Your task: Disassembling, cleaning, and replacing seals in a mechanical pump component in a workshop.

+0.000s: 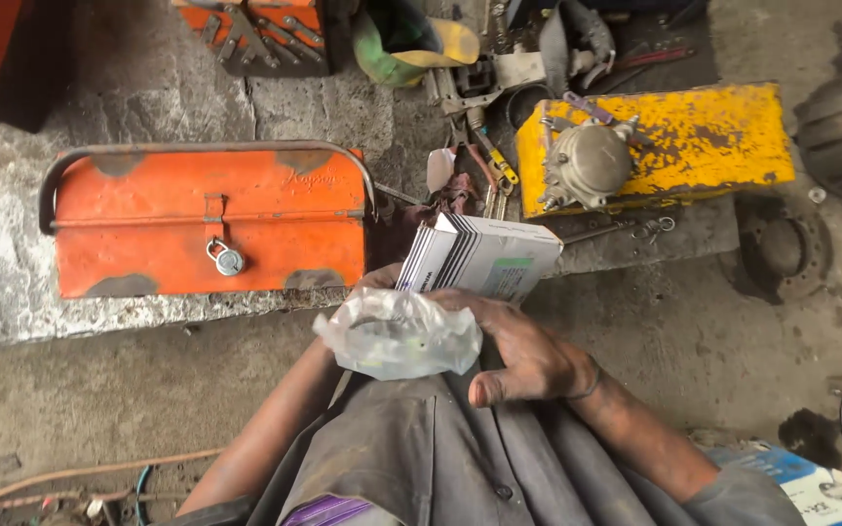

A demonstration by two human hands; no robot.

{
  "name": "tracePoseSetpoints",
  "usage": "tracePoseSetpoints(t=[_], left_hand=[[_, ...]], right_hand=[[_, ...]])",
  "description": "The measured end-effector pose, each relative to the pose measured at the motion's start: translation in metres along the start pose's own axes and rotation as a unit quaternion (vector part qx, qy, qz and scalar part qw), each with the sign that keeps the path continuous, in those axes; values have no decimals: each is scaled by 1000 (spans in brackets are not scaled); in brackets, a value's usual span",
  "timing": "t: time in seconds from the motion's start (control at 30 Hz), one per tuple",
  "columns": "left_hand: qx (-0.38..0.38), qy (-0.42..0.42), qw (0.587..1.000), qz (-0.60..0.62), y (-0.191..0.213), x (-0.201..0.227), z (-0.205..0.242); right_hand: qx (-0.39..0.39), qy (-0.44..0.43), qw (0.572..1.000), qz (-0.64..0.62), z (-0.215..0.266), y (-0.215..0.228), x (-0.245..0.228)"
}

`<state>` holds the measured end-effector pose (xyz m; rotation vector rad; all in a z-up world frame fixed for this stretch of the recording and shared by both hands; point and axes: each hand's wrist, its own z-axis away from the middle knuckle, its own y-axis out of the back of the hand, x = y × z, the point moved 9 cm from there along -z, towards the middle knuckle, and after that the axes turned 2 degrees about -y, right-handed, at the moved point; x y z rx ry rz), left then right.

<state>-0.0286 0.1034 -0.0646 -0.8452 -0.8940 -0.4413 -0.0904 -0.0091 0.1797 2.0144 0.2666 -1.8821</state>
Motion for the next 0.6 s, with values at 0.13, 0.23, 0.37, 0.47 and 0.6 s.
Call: tracePoseSetpoints(t=[0.13,0.23,0.37,0.47,0.6], left_hand=[[13,-24,996,-89,25,-16,9],[27,-40,987,-153,45,-32,21],[45,-63,968,-239,71,-43,30],[52,-82,949,-299,81,-48,31],[67,-109,918,-375,71,-10,27]], right_hand=[[-9,-63,997,40,-2,-18,26],[-20,-64,986,155,-7,-29,53],[18,-122,959,254,-30,-35,73],[-2,-116,960,256,-39,-48,85],[108,79,956,260,-18,-28,58]])
